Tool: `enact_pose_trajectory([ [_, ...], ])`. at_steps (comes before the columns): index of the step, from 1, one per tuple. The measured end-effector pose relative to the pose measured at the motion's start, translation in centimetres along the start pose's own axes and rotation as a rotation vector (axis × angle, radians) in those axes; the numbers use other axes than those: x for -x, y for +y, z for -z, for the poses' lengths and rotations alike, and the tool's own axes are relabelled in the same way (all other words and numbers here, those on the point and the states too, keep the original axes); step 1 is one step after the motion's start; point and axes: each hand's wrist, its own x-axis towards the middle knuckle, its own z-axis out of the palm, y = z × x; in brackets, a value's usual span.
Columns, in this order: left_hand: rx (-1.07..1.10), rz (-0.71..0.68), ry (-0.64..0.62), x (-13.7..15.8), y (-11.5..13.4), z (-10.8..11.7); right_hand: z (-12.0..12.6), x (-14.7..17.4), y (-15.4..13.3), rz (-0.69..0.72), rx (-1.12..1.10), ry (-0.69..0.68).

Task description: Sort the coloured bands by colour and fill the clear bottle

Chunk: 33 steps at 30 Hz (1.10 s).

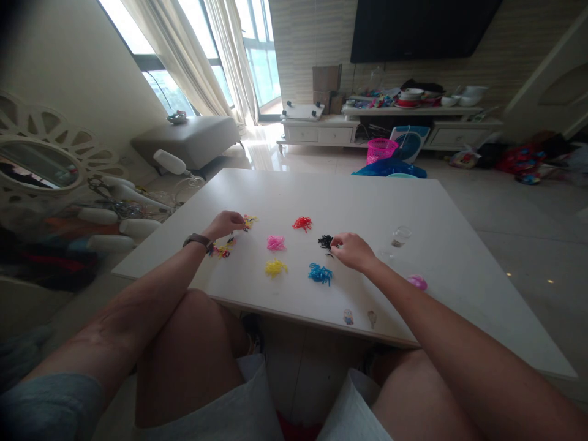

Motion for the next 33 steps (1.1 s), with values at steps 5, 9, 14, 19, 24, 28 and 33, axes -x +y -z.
enact_pose_trajectory([
  [5, -0.083, -0.020, -0.026, -0.3, 0.0, -0.3, 0.0, 0.0, -0.1, -0.003, -0.004, -0.008],
  [9, -0.157, 0.053, -0.054, -0.3, 0.0, -0.4, 0.0, 0.0, 0.0, 0.001, -0.005, -0.011],
  [14, -0.193, 0.071, -0.096, -0.6, -0.3, -0.5, -0.2, 0.0, 0.1, 0.001, -0.011, -0.006],
  [19, -0.235, 0.062, -0.117, -1.0, -0.3, -0.8, -0.1, 0.0, 0.0, 0.002, -0.021, -0.011],
  [24, -0.114, 0.022, -0.128, -0.9, 0.6, -1.0, -0.1, 0.0, 0.0, 0.003, -0.024, -0.005],
  [28, 0.173, -0.061, -0.202, -0.4, 2.2, -1.5, -0.3, 0.0, -0.4, 0.076, -0.075, 0.005],
  [33, 0.294, -0.141, -0.329, 0.6, 5.3, -2.9, -0.8, 0.4, -1.8, 0.277, -0.186, -0.002],
])
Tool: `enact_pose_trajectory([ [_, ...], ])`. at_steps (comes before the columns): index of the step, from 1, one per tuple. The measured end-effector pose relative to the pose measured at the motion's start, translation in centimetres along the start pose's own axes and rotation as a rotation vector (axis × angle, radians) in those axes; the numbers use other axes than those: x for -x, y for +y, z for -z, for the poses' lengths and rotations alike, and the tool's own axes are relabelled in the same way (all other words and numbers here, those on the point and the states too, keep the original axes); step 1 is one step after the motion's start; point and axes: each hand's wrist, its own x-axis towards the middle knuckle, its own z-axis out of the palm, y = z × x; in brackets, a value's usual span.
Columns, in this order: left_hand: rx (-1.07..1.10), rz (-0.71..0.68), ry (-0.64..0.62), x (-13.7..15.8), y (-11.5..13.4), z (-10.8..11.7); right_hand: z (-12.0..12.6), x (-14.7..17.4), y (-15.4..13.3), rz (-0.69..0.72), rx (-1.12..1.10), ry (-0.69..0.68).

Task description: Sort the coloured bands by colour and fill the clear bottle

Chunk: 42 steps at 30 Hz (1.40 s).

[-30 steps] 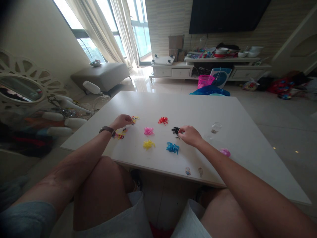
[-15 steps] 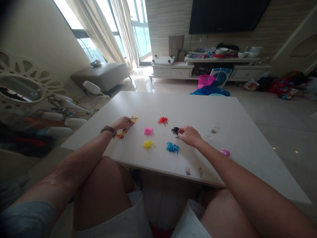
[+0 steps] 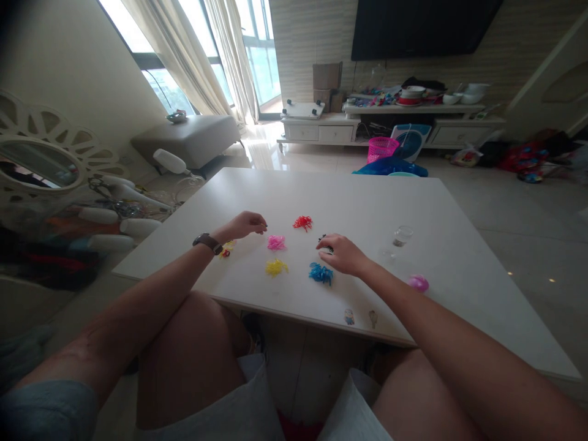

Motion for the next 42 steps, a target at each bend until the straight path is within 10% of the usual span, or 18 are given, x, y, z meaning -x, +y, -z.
enact_pose_trajectory([
  [15, 0.150, -0.188, -0.358, 0.5, 6.8, -8.7, -1.4, 0.6, -1.8, 0.242, -0.080, -0.151],
  [42, 0.235, -0.188, -0.344, 0.6, 6.8, -9.3, -0.6, 0.6, -2.0, 0.250, -0.143, -0.097],
])
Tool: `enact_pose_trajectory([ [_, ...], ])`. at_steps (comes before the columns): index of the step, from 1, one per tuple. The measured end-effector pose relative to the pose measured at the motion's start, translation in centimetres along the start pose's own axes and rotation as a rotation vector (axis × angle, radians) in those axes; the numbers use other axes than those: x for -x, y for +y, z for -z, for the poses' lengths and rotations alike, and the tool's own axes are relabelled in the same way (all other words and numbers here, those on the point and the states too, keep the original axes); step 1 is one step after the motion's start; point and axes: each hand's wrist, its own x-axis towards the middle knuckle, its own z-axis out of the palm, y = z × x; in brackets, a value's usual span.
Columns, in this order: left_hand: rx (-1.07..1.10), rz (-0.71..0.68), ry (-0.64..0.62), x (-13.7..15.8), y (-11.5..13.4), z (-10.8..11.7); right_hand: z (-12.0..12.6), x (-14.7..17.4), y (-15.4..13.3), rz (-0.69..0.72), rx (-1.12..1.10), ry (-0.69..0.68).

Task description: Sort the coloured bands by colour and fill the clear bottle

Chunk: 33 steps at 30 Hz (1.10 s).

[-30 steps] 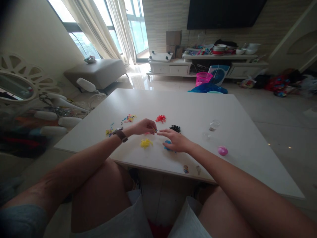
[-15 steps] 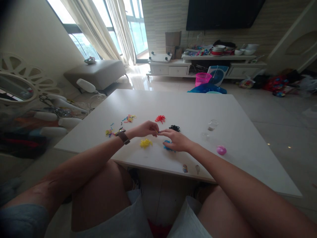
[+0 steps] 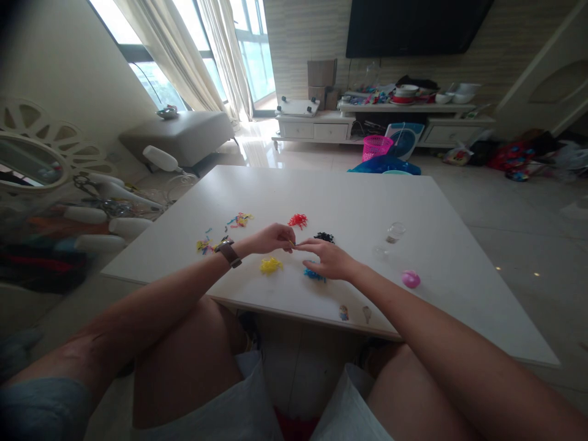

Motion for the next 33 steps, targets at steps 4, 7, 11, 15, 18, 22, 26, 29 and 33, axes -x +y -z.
enact_pose_trajectory([
  [4, -0.006, -0.010, -0.002, 0.1, 0.0, 0.1, 0.0, 0.0, 0.1, 0.001, 0.012, 0.005],
  [7, 0.003, -0.012, -0.009, 0.1, 0.0, 0.0, 0.0, 0.1, 0.2, 0.005, 0.023, 0.006],
  [11, 0.002, -0.007, -0.012, 0.0, 0.0, 0.0, -0.1, 0.1, 0.3, -0.014, 0.013, -0.008],
  [15, 0.003, -0.012, -0.011, -0.1, -0.1, -0.1, -0.2, 0.0, 0.2, -0.014, 0.002, -0.010],
  [18, -0.017, -0.017, 0.002, -0.1, -0.3, 0.0, -0.1, 0.0, 0.4, -0.014, 0.012, 0.002],
  [22, -0.081, 0.000, 0.051, -0.1, -0.5, 0.1, 0.5, -0.1, 1.4, -0.117, 0.087, 0.112],
  [26, -0.124, 0.033, 0.057, 0.0, -0.4, 0.1, 1.8, 0.2, 3.1, -0.345, 0.160, 0.248],
  [29, -0.142, 0.039, 0.050, 0.0, -0.3, 0.1, 2.3, 0.6, 4.1, -0.497, 0.206, 0.245],
  [33, -0.146, 0.052, 0.058, 0.0, -0.2, 0.0, 2.1, 0.9, 4.7, -0.534, 0.228, 0.147],
])
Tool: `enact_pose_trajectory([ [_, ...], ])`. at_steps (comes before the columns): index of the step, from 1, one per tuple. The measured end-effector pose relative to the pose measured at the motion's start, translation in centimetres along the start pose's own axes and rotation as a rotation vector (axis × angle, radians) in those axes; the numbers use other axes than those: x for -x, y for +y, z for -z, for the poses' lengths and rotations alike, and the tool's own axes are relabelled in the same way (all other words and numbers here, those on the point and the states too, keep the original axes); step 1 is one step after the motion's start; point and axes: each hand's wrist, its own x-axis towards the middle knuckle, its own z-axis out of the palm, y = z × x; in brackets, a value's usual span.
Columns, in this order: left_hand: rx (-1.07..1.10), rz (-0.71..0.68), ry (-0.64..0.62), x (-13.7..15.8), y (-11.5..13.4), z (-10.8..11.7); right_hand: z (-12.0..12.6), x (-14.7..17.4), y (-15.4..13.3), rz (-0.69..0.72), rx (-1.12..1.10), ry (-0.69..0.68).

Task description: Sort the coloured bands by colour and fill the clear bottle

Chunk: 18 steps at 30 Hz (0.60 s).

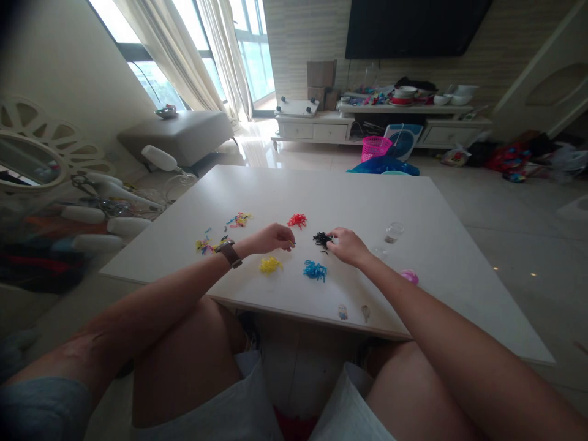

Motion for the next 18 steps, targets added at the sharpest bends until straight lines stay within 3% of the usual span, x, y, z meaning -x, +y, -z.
enact_pose_trajectory([
  [4, -0.005, -0.001, -0.001, 0.0, 0.2, -0.2, -0.5, 0.0, 0.1, 0.024, 0.011, -0.048],
  [11, 0.033, 0.000, -0.016, -0.2, -0.3, -0.3, -0.5, 0.2, -0.9, 0.160, -0.111, 0.055],
  [18, 0.104, 0.014, -0.036, -0.3, -0.6, -0.6, -1.1, 1.4, -3.3, 0.364, -0.279, -0.114],
])
